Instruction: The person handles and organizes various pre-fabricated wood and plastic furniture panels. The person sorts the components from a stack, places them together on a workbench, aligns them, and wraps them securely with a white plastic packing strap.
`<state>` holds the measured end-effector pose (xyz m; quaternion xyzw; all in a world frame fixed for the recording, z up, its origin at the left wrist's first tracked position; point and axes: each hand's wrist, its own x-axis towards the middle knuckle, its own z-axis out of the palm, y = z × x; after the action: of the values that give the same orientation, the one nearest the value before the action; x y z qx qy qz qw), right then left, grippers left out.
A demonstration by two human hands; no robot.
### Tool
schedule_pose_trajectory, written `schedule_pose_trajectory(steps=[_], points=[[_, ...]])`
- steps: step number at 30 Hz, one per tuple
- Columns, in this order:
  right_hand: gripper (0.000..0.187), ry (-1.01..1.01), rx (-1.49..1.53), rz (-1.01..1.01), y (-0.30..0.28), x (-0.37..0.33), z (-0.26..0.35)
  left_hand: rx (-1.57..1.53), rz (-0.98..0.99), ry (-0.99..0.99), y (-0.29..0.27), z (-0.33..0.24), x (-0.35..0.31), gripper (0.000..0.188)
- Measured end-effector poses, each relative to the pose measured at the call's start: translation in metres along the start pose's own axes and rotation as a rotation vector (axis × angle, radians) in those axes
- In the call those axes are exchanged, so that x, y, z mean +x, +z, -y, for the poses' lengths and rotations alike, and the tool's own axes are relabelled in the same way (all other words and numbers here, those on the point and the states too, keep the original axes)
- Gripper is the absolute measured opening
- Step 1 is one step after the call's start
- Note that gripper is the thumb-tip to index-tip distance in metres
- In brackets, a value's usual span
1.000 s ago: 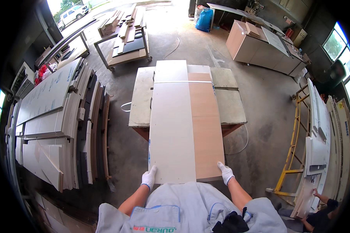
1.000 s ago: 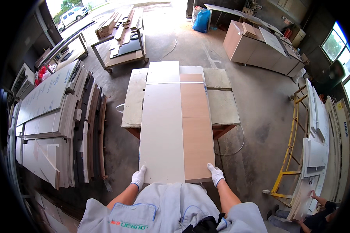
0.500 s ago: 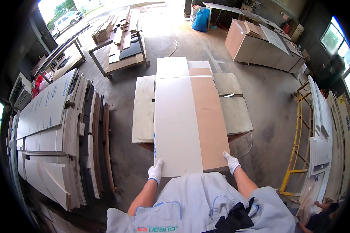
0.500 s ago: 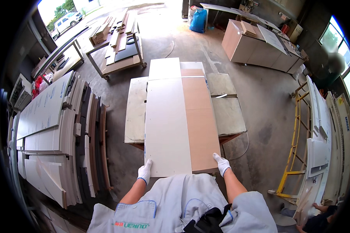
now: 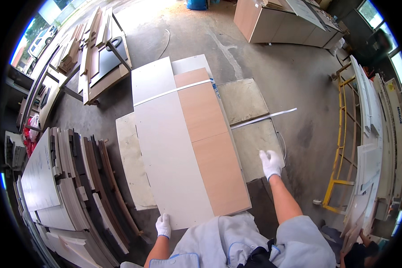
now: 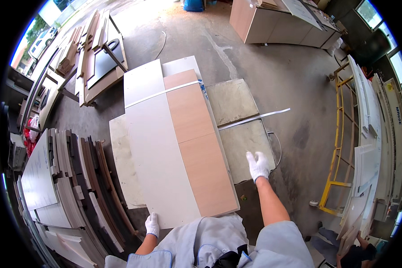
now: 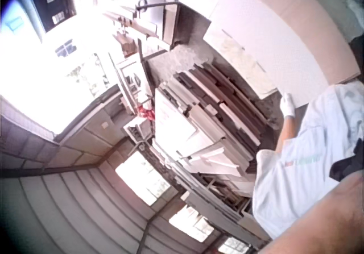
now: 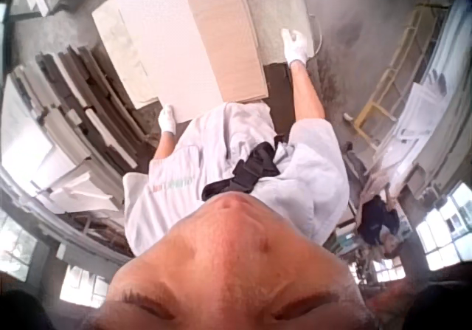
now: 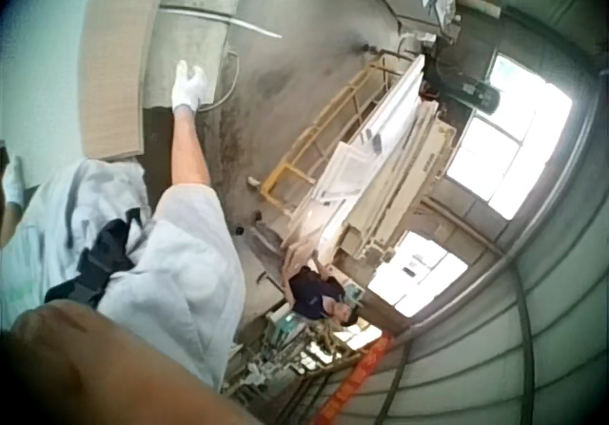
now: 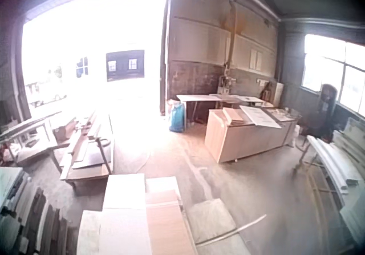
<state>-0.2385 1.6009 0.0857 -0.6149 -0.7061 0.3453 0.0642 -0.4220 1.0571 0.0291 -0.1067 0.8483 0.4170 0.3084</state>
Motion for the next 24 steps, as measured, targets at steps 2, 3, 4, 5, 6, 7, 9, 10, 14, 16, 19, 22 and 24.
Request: schedule_pose_trajectory(steps=[2, 3, 4, 5, 6, 7, 9, 10, 14, 16, 19, 22, 24], points=[[0.088, -0.047, -0.344, -0.173, 0.002, 0.065, 0.047, 0.125, -0.031, 0.037, -0.012, -0.011, -0.012, 0.056], [0.105, 0.052, -0.403, -0.171, 0.012, 0.104, 0.053, 0.133, -0.046, 0.019, -0.015, -0.009, -0.012, 0.053], [0.115, 0.223, -0.423, -0.120, 0.015, 0.137, 0.063, 0.191, -0.054, 0.022, -0.017, -0.007, -0.010, 0.054], [0.123, 0.387, -0.325, -0.039, 0.022, 0.177, 0.058, 0.246, -0.062, 0.034, -0.019, -0.007, -0.005, 0.054], [0.115, 0.428, -0.190, -0.056, 0.029, 0.196, 0.069, 0.298, -0.085, 0.038, -0.024, -0.005, -0.006, 0.055], [0.113, 0.214, 0.034, -0.145, 0.037, 0.239, 0.032, 0.388, -0.165, 0.102, -0.021, -0.015, -0.001, 0.053], [0.086, 0.314, 0.149, -0.263, 0.055, 0.265, 0.048, 0.574, -0.363, 0.196, -0.016, -0.047, -0.007, 0.048], [0.075, 0.329, 0.317, -0.276, 0.054, 0.288, 0.030, 0.514, -0.381, 0.283, -0.012, -0.066, 0.003, 0.044], [0.035, 0.200, 1.448, -0.074, 0.037, 0.305, 0.028, 0.118, -0.259, 0.556, 0.021, -0.156, 0.029, 0.028], [0.015, -0.068, 1.901, 0.391, 0.045, 0.195, 0.174, 0.138, -0.193, 0.872, 0.015, -0.207, 0.015, 0.027], [0.026, -0.612, 1.249, 0.421, 0.027, 0.033, 0.295, 0.248, -0.145, 1.512, 0.026, -0.321, -0.008, 0.033], [0.034, -1.412, -0.244, 0.241, 0.092, -0.069, 0.325, 0.558, -0.274, 1.722, 0.021, -0.367, -0.014, 0.036], [0.021, -1.397, -0.421, 0.259, 0.135, -0.092, 0.303, 0.789, -0.345, 1.621, 0.018, -0.383, 0.003, 0.034]])
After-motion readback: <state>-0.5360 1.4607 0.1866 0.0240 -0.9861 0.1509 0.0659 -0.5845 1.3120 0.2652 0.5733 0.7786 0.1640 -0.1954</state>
